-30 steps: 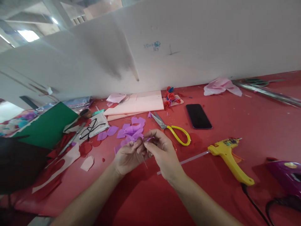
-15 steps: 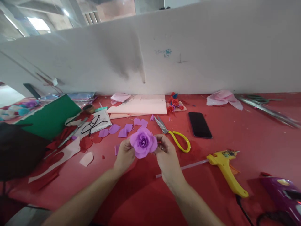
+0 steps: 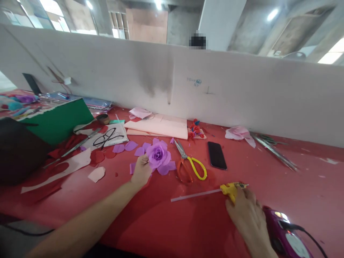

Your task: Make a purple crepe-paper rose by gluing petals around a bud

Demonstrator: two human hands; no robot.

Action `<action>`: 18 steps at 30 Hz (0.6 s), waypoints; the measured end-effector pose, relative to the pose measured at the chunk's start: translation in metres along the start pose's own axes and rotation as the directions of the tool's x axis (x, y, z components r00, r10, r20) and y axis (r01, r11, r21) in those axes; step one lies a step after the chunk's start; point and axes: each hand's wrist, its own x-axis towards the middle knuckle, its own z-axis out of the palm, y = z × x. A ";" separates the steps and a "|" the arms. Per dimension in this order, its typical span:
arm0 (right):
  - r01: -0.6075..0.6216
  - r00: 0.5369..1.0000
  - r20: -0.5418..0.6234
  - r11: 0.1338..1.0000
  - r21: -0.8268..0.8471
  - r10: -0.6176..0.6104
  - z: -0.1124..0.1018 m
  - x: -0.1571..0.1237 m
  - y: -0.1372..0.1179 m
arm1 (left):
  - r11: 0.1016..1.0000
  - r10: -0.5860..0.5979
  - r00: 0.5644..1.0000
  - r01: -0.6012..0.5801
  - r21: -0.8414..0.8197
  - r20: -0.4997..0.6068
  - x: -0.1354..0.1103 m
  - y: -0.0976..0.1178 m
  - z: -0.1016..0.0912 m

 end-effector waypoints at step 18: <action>-0.166 0.986 0.052 0.959 0.229 0.158 -0.011 0.010 0.022 | 0.604 -0.488 0.827 0.551 -0.576 0.279 0.004 0.022 0.000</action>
